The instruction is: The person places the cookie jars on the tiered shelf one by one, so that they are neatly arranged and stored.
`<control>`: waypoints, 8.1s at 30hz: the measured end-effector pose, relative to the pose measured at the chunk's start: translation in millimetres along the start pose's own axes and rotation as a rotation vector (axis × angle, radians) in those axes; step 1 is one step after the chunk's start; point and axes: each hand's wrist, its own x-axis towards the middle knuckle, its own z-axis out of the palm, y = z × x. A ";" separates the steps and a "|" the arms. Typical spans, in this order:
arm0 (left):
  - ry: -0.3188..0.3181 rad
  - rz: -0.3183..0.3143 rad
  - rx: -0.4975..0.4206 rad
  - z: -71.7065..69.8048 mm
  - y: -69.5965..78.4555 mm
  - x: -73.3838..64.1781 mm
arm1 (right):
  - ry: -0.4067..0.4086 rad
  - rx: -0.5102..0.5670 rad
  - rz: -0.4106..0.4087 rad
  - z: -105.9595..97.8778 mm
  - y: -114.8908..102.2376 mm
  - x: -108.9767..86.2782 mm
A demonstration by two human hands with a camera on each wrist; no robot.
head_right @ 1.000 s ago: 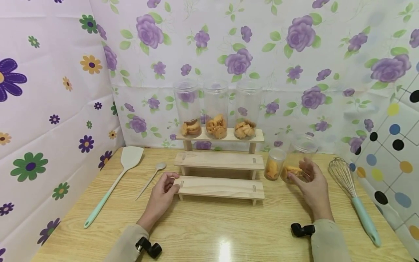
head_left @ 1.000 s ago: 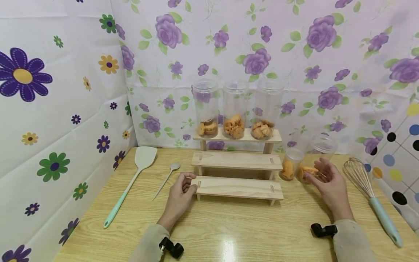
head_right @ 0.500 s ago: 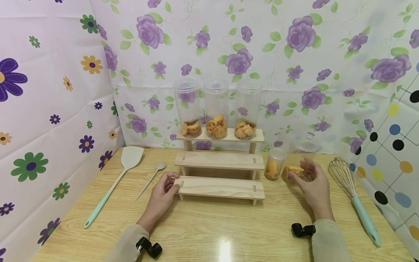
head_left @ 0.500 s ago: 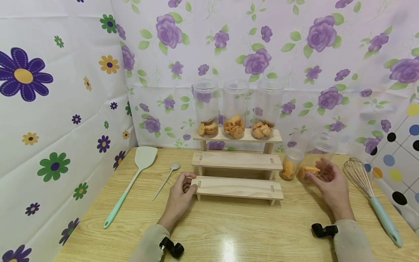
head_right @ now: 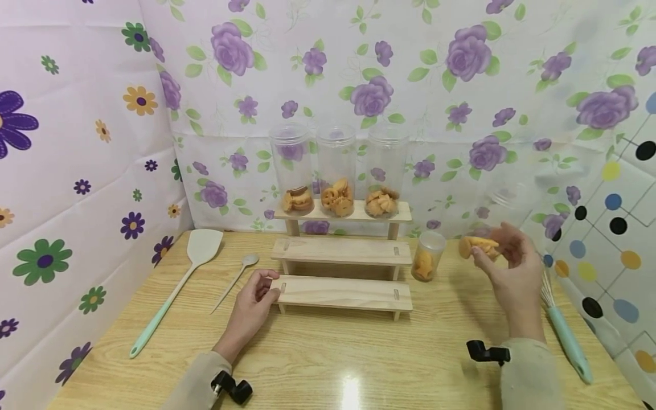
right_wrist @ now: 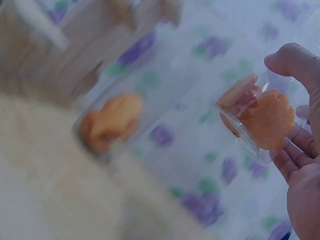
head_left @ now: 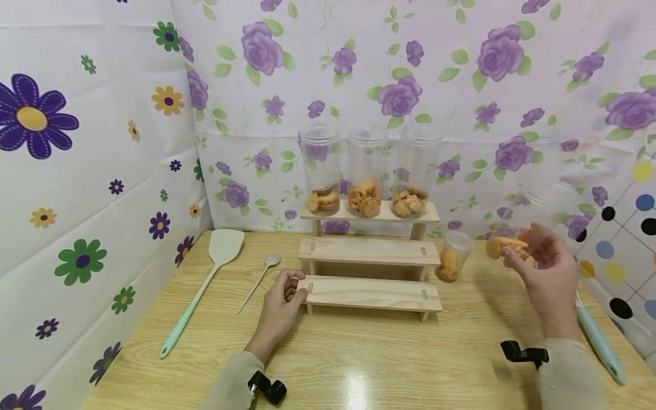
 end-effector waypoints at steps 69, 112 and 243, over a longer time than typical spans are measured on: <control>0.005 0.039 0.007 -2.3 -0.7 0.6 | -0.366 0.168 -0.001 314.0 -96.5 -105.2; 0.006 0.038 0.008 -1.5 -1.2 -1.1 | -0.304 0.162 -0.254 242.6 -115.6 -89.7; 0.012 0.006 0.007 -5.6 -0.3 -0.6 | -0.321 0.100 -0.261 129.9 -70.7 -35.0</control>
